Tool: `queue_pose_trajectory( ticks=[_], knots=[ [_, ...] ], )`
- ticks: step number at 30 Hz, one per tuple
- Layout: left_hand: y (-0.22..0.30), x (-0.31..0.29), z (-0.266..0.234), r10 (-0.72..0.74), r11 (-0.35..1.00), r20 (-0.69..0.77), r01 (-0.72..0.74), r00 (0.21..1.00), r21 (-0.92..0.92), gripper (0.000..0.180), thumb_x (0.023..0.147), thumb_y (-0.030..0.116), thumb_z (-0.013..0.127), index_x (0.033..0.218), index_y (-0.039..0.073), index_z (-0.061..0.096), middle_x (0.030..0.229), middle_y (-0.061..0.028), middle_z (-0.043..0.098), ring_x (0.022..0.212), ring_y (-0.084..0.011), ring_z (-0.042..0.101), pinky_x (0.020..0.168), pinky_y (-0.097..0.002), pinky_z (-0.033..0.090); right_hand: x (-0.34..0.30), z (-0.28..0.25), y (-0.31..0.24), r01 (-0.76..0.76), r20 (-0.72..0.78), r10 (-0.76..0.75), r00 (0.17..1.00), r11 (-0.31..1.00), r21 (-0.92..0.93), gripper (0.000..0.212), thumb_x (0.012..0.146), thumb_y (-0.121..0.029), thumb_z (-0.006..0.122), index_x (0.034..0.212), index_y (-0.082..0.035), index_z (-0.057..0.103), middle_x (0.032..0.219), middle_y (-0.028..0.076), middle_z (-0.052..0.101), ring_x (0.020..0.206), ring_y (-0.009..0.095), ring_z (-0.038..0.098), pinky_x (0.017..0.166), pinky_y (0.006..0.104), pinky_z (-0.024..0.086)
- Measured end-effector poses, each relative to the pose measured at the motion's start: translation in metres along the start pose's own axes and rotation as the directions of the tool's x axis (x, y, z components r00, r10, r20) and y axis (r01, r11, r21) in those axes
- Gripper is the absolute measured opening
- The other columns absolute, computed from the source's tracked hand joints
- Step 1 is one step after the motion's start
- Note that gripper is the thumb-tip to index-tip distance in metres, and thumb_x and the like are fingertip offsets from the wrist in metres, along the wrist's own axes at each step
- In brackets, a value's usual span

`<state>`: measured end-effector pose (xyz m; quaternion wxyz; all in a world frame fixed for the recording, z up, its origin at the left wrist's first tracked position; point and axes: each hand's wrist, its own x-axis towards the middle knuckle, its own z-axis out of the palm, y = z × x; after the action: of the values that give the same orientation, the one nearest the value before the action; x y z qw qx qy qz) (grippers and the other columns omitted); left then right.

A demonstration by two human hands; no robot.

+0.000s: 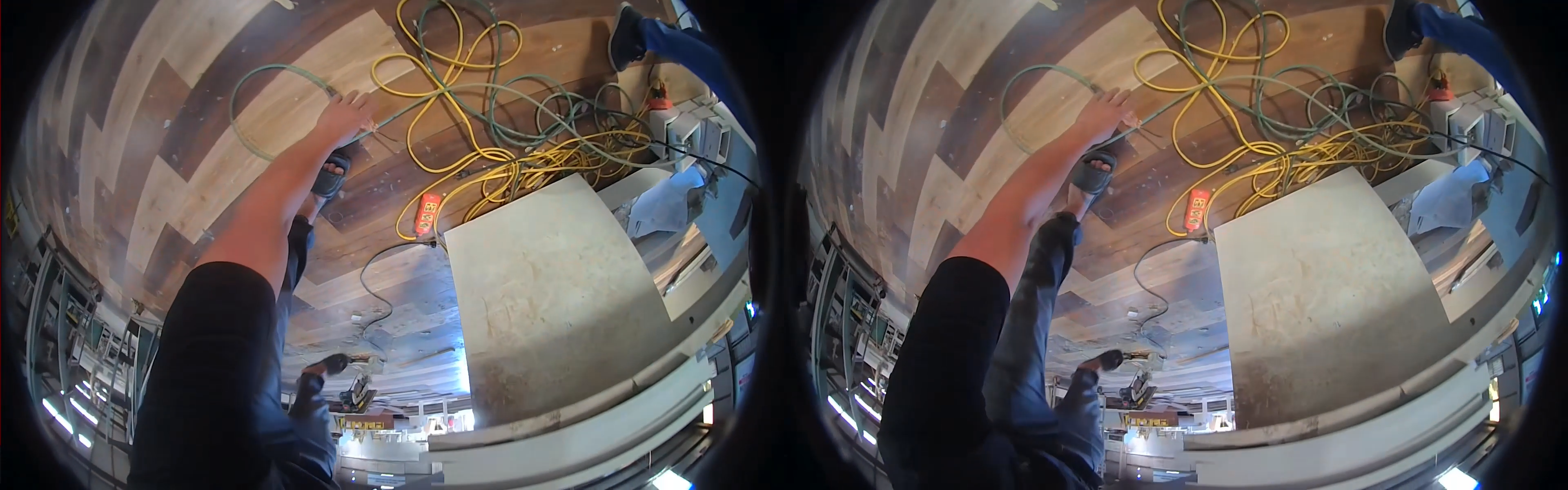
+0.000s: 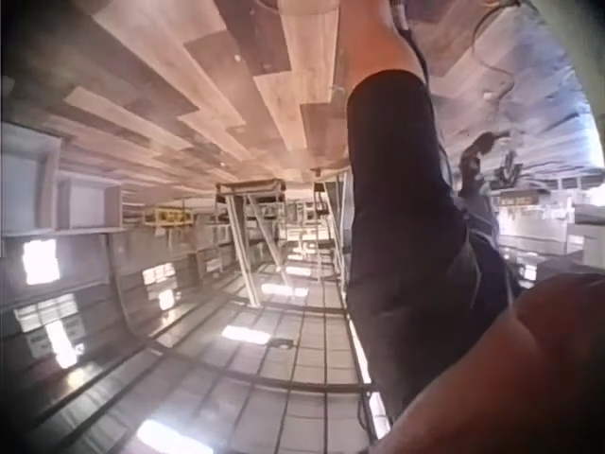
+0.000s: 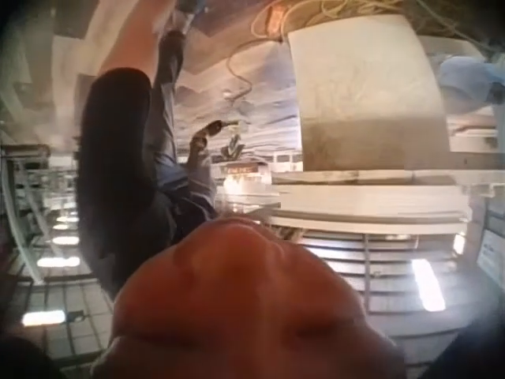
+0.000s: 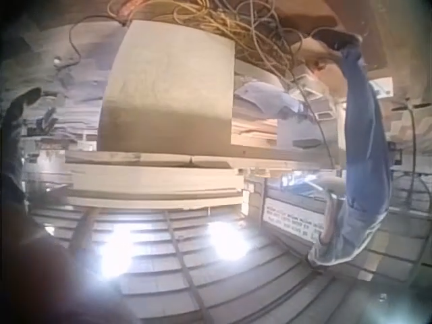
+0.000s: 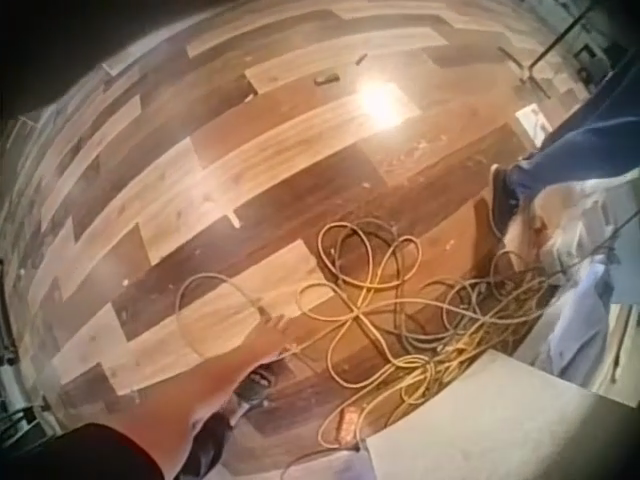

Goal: Applying glue and sealant into the grooves of furniture panels during the assembly process.

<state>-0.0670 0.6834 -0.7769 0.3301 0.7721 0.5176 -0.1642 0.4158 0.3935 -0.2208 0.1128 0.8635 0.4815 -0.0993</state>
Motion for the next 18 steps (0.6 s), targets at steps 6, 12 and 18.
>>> queue_pose_trajectory(
  ticks=[6,12,18],
  knots=[
    [-0.075,0.041,0.076,-0.011,0.990,0.011,0.009,1.000,0.140,0.027,0.094,0.036,0.064,0.116,0.023,0.074,0.123,-0.0111,0.066,0.120,-0.0326,0.062,0.100,-0.0550,0.049,-0.013,0.036,-0.004,-0.132,0.066,0.126,0.990,0.986,0.099,0.056,0.100,-0.030,0.062,0.144,-0.002,0.045,0.157,0.021,0.033,0.148,0.034,0.031,0.121,0.0476,0.030],
    [-0.028,-0.075,0.052,0.155,0.954,0.199,-0.094,0.968,-0.285,0.023,0.095,0.019,0.066,0.115,0.008,0.067,0.102,-0.0192,0.069,0.098,-0.0399,0.067,0.084,-0.0486,0.053,-0.074,-0.047,-0.018,-0.381,-0.060,0.389,0.919,0.918,0.110,0.057,0.099,-0.027,0.064,0.145,-0.002,0.043,0.157,0.022,0.034,0.147,0.034,0.032,0.122,0.0478,0.029],
    [0.023,-0.237,-0.144,0.167,0.699,0.274,0.083,0.947,-0.711,0.023,0.093,0.018,0.074,0.111,0.005,0.072,0.092,-0.0079,0.075,0.086,-0.0153,0.070,0.078,-0.0308,0.056,-0.055,-0.088,-0.048,-0.200,-0.250,0.299,0.921,0.913,0.356,0.063,0.091,-0.009,0.055,0.149,0.003,0.037,0.161,0.024,0.032,0.154,0.040,0.025,0.127,0.0508,0.019]
  ],
)
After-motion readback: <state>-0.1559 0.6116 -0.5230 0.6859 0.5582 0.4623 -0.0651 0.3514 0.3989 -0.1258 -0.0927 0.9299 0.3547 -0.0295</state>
